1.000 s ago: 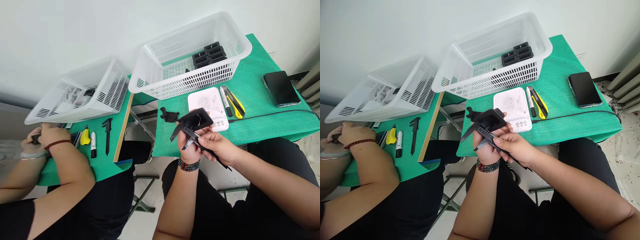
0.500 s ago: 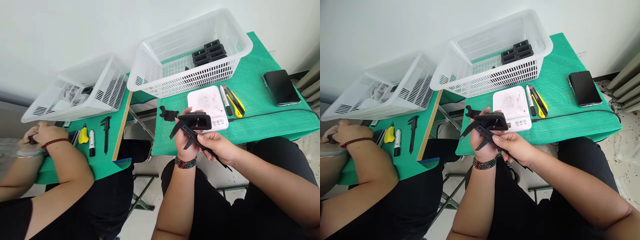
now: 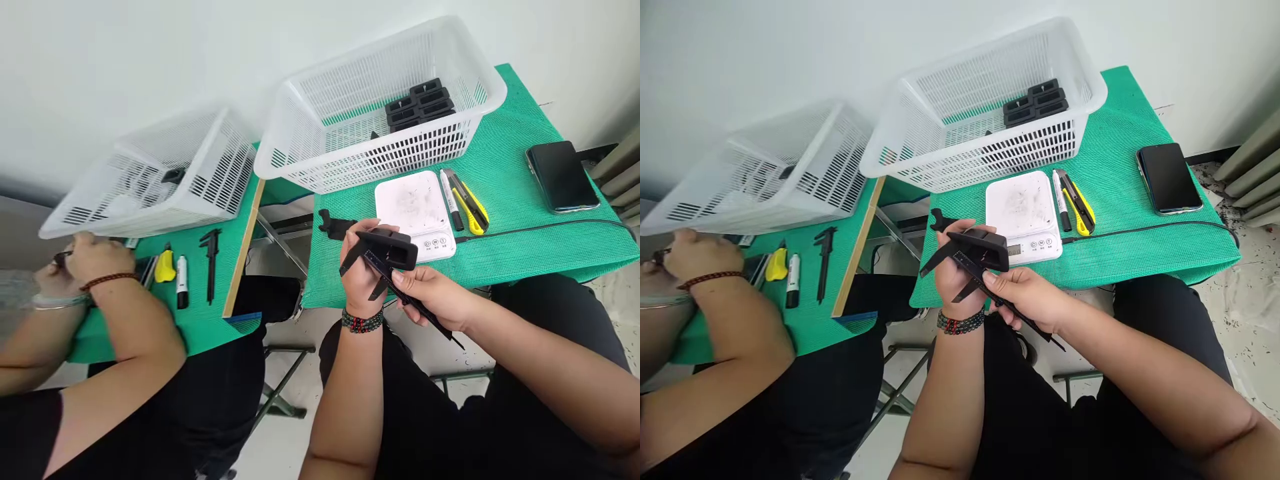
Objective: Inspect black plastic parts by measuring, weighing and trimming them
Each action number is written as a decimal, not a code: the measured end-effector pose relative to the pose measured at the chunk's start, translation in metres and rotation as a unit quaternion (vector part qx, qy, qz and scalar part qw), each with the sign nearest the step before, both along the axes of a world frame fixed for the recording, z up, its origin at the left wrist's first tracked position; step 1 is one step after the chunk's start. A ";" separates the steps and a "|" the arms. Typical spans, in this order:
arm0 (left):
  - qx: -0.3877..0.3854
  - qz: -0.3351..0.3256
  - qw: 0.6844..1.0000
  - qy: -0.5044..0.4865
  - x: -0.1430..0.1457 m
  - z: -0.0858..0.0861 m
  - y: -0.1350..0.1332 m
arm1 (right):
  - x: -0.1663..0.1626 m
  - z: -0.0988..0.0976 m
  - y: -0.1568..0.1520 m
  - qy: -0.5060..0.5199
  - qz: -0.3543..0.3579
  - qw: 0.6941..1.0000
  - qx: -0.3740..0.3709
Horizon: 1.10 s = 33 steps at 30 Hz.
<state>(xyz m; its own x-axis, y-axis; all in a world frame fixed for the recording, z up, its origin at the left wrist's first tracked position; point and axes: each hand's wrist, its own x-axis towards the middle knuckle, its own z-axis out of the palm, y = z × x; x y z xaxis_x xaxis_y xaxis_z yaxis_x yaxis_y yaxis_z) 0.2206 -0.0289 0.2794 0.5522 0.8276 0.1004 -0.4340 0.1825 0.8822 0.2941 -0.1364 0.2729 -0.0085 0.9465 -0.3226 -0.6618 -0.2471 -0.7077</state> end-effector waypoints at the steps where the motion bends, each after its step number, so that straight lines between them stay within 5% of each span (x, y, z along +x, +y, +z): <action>1: 0.004 0.001 1.000 0.002 0.000 0.000 0.001 | 0.000 0.000 0.000 0.008 0.011 1.000 0.004; 10: 0.044 0.036 0.998 0.001 -0.003 0.002 0.003 | 0.003 -0.002 -0.005 0.090 0.105 0.989 0.053; 19: 0.124 0.059 0.990 0.044 -0.009 0.008 0.015 | 0.000 -0.005 -0.006 0.023 0.089 0.995 0.033; 27: 0.089 0.034 0.995 0.007 -0.007 0.004 0.018 | -0.011 -0.010 -0.003 -0.054 0.019 0.995 -0.083; 33: 0.023 0.012 0.999 0.024 -0.007 0.007 0.015 | -0.009 -0.012 -0.001 -0.035 0.019 0.997 -0.071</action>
<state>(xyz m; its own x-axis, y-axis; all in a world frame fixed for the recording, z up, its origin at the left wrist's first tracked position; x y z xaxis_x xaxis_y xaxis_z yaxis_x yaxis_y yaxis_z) 0.2139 -0.0138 0.2866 0.5373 0.8358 0.1129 -0.3953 0.1314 0.9091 0.2850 -0.1375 0.2614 -0.0167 0.8907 -0.4544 -0.5993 -0.3727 -0.7085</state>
